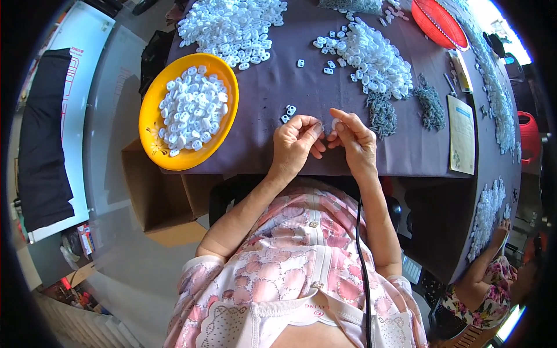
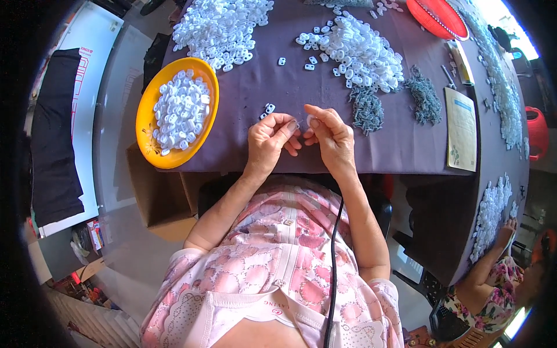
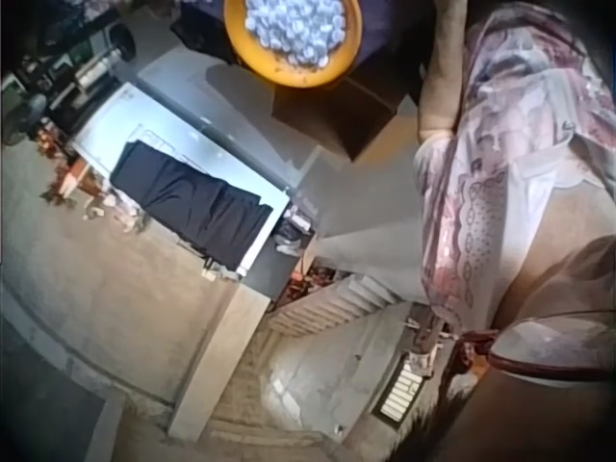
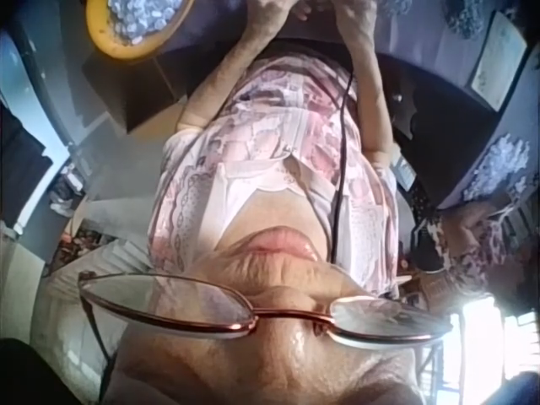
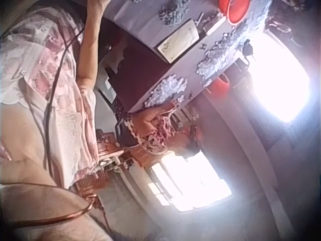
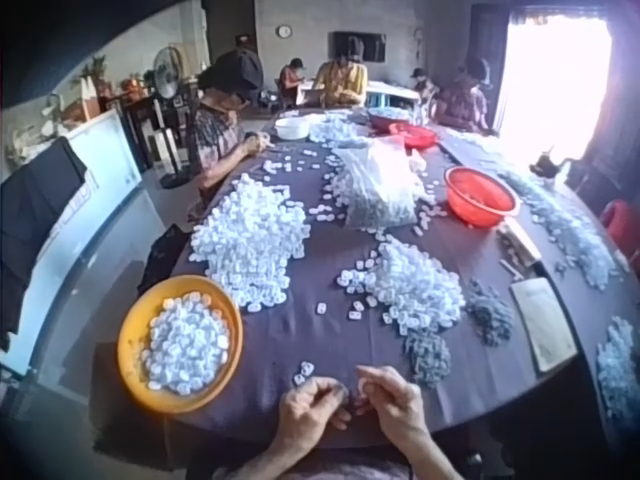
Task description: The person assembles plastic cord locks by hand, fitting the components together one by one.
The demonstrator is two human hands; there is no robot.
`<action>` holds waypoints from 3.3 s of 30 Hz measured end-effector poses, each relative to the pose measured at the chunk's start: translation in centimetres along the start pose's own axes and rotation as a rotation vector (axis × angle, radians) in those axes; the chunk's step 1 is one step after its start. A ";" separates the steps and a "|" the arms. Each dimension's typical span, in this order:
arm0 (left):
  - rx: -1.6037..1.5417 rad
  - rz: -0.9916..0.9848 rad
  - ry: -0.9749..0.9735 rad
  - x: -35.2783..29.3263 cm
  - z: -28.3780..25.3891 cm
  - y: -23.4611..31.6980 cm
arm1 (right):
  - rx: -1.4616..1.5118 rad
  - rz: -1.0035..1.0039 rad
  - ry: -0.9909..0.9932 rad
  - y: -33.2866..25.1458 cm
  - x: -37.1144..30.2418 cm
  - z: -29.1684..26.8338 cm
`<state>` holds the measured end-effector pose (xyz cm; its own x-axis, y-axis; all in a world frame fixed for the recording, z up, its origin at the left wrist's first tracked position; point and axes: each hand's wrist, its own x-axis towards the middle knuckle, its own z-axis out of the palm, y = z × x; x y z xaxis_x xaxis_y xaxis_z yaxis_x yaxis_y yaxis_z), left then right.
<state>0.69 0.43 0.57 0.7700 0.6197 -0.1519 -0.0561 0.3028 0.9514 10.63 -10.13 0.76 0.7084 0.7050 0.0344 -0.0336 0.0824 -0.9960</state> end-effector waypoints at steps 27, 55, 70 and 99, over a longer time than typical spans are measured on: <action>0.044 -0.012 -0.010 0.1 0.2 0.5 | -0.074 0.053 0.056 -0.3 0.1 0.6; 0.041 -0.107 -0.084 0.6 -0.6 0.6 | -0.116 0.036 -0.023 -0.5 -0.2 0.2; 0.398 0.059 -0.079 -0.3 0.5 0.9 | -0.494 -0.221 -0.061 -0.6 -0.3 -1.0; 0.691 0.442 -0.080 0.5 0.0 -0.5 | -0.757 -0.524 0.013 -0.1 -0.8 -0.8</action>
<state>1.04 0.58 -0.03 0.8129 0.5160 0.2701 0.0190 -0.4870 0.8732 10.64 -11.27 0.71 0.5105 0.6994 0.5002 0.7613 -0.0973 -0.6410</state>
